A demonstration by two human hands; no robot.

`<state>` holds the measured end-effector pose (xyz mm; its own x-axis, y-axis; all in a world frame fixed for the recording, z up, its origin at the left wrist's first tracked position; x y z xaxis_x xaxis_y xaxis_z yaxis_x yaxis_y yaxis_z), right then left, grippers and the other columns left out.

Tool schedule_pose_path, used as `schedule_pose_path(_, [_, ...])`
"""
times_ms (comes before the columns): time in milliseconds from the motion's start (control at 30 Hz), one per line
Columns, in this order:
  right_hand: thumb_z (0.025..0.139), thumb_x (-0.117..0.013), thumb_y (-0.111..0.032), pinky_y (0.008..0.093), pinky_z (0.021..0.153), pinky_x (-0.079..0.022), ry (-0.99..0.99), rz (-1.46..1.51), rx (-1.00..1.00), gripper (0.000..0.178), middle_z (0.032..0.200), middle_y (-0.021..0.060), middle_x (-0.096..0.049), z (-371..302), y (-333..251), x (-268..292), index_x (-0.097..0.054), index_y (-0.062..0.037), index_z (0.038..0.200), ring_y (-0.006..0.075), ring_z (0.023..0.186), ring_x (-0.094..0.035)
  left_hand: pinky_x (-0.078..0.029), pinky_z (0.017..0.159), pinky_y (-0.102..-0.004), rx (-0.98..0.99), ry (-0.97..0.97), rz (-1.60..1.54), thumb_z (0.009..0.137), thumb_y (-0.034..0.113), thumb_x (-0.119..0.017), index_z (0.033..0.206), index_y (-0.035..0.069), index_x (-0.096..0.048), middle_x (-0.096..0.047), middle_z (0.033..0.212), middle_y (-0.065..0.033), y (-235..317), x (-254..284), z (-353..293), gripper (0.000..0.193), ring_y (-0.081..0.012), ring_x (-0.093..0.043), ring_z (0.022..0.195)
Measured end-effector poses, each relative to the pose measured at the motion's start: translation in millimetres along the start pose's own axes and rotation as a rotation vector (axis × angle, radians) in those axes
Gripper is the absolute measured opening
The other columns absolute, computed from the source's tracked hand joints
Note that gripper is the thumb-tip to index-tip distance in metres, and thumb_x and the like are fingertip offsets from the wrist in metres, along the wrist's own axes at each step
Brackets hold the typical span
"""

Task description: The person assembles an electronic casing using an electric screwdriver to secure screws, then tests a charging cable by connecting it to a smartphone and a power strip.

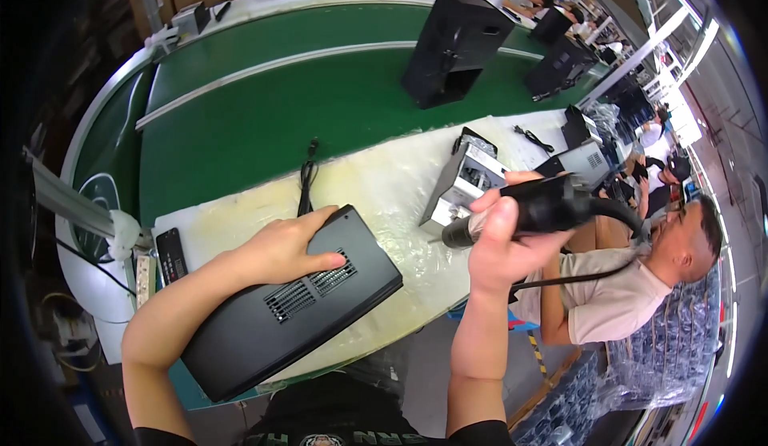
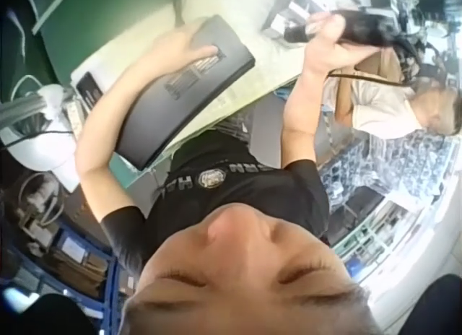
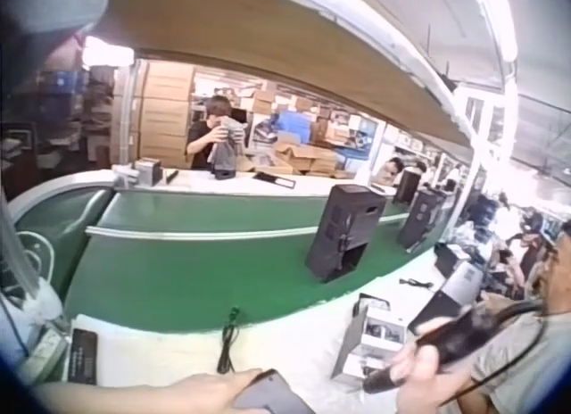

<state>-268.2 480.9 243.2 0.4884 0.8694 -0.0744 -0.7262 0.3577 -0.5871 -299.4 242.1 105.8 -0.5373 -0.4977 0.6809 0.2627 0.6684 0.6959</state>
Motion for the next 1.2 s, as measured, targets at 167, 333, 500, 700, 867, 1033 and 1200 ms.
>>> schedule_pose_path(167, [0.089,-0.050,-0.013,0.0323,0.052,-0.052,-0.040,0.272,0.014,0.062,0.104,0.0221,-0.059,22,-58,-63,-0.023,0.0082,0.141,0.0216,0.053,-0.059,-0.048,0.096,-0.0427,0.004,-0.013,-0.016,0.089,0.052,-0.062,0.144,-0.003,-0.035,-0.055,0.131,-0.0249,1,0,-2,0.082,-0.0389,-0.060,0.112])
schedule_pose_path(333, [0.091,-0.052,-0.019,0.0316,0.053,-0.052,-0.149,0.285,0.065,0.064,0.104,0.0208,-0.058,16,-60,-99,-0.023,0.0069,0.142,0.0209,0.054,-0.060,-0.050,0.089,-0.0451,-0.041,0.063,-0.028,0.087,0.048,-0.067,0.140,0.003,-0.039,-0.064,0.114,-0.0248,-3,-4,1,0.075,-0.0416,-0.063,0.103])
schedule_pose_path(500, [0.092,-0.053,-0.018,0.0316,0.054,-0.052,-0.209,0.309,0.008,0.064,0.105,0.0184,-0.058,6,-50,-117,-0.022,0.0039,0.144,0.0201,0.058,-0.061,-0.050,0.089,-0.0465,-0.034,0.050,-0.030,0.088,0.050,-0.066,0.138,0.003,-0.039,-0.063,0.117,-0.0243,-8,-5,3,0.074,-0.0418,-0.062,0.104])
schedule_pose_path(700, [0.095,-0.053,-0.018,0.0307,0.053,-0.051,-0.259,0.422,0.018,0.064,0.102,0.0145,-0.058,0,-33,-126,-0.021,0.0022,0.146,0.0178,0.059,-0.058,-0.048,0.090,-0.0482,-0.018,0.034,0.002,0.089,0.052,-0.063,0.137,0.000,-0.038,-0.058,0.123,-0.0262,-3,-2,2,0.075,-0.0432,-0.061,0.105])
schedule_pose_path(867, [0.095,-0.057,-0.022,0.0293,0.054,-0.051,-0.293,0.432,0.037,0.065,0.102,0.0138,-0.058,-5,-31,-135,-0.022,0.0012,0.146,0.0172,0.060,-0.058,-0.051,0.089,-0.0455,-0.062,0.040,0.067,0.090,0.054,-0.060,0.139,-0.008,-0.037,-0.059,0.122,-0.0277,-2,-2,0,0.083,-0.0412,-0.064,0.099])
schedule_pose_path(1033, [0.095,-0.059,-0.016,0.0285,0.054,-0.051,-0.285,0.471,0.017,0.051,0.103,0.0157,-0.059,-9,-25,-137,-0.032,-0.0019,0.136,0.0169,0.062,-0.060,-0.049,0.092,-0.0479,-0.036,0.050,0.019,0.088,0.055,-0.062,0.140,-0.001,-0.038,-0.059,0.122,-0.0287,-4,-4,-1,0.080,-0.0436,-0.061,0.105])
schedule_pose_path(1200, [0.094,-0.058,-0.014,0.0300,0.051,-0.052,-0.211,0.444,0.029,0.041,0.105,0.0176,-0.061,7,-30,-106,-0.035,-0.0003,0.126,0.0192,0.060,-0.061,-0.049,0.094,-0.0459,-0.022,0.014,-0.013,0.085,0.053,-0.066,0.141,0.002,-0.041,-0.061,0.119,-0.0279,2,-1,1,0.080,-0.0422,-0.062,0.107])
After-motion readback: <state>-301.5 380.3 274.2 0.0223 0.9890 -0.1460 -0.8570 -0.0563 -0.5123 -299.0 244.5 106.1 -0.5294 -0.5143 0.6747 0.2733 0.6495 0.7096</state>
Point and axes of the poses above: each hand's wrist, its own z-axis towards the middle knuckle, its own x-axis out of the back of the hand, y = z × x, the point moved 9 cm from there along z, towards the middle knuckle
